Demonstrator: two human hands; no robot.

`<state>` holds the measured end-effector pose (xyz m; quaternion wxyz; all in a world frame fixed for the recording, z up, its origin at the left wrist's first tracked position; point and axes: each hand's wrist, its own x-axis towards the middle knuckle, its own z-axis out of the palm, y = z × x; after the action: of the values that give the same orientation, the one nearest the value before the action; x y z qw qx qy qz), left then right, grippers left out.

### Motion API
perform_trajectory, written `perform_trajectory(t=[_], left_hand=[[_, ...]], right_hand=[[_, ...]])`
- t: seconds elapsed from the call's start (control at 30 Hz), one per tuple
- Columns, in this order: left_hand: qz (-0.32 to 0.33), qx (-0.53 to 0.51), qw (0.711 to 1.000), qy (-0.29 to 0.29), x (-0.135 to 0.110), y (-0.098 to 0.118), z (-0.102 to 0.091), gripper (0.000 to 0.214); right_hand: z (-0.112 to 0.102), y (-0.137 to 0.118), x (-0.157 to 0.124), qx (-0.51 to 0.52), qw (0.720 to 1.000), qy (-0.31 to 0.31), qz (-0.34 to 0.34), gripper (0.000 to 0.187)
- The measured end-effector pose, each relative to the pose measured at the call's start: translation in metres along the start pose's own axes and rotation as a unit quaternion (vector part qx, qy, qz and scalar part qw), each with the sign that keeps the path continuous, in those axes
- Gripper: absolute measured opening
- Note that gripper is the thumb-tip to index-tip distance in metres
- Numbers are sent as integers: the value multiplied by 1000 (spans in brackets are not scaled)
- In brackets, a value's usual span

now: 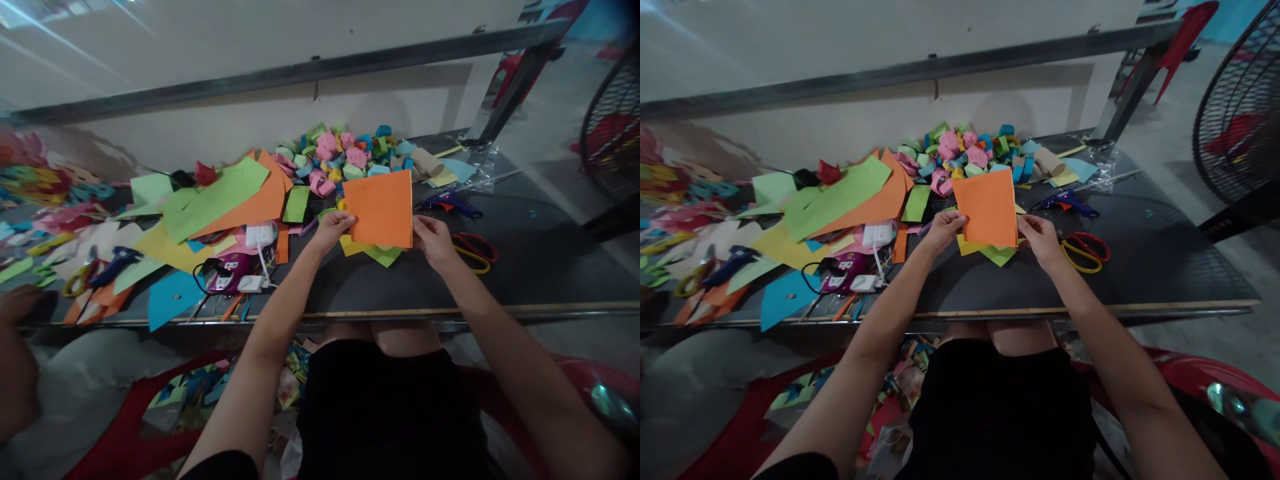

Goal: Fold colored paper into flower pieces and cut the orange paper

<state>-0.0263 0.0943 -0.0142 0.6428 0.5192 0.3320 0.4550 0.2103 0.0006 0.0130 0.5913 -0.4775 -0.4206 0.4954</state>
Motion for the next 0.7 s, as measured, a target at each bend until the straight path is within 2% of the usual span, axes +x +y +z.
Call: perform_trajectory(t=[0.1, 0.27, 0.43, 0.53, 0.6, 0.7], left_hand=[[-1, -8, 1000, 1, 0, -4, -1, 34], [26, -51, 998, -13, 2, -12, -4, 46], [45, -45, 996, 64, 8, -14, -4, 44], [37, -43, 995, 86, 8, -11, -3, 39], [23, -52, 995, 83, 6, -10, -2, 37], [-2, -76, 995, 60, 5, -12, -3, 38]], right_hand=[[3, -4, -4, -11, 1000, -19, -16, 62], [6, -1, -5, -24, 999, -24, -16, 61], [6, 6, -3, -92, 996, 10, -20, 61], [8, 3, -5, -108, 993, 18, -35, 57], [11, -3, -7, -85, 996, -11, -31, 57], [17, -13, -12, -57, 994, -92, 10, 58]])
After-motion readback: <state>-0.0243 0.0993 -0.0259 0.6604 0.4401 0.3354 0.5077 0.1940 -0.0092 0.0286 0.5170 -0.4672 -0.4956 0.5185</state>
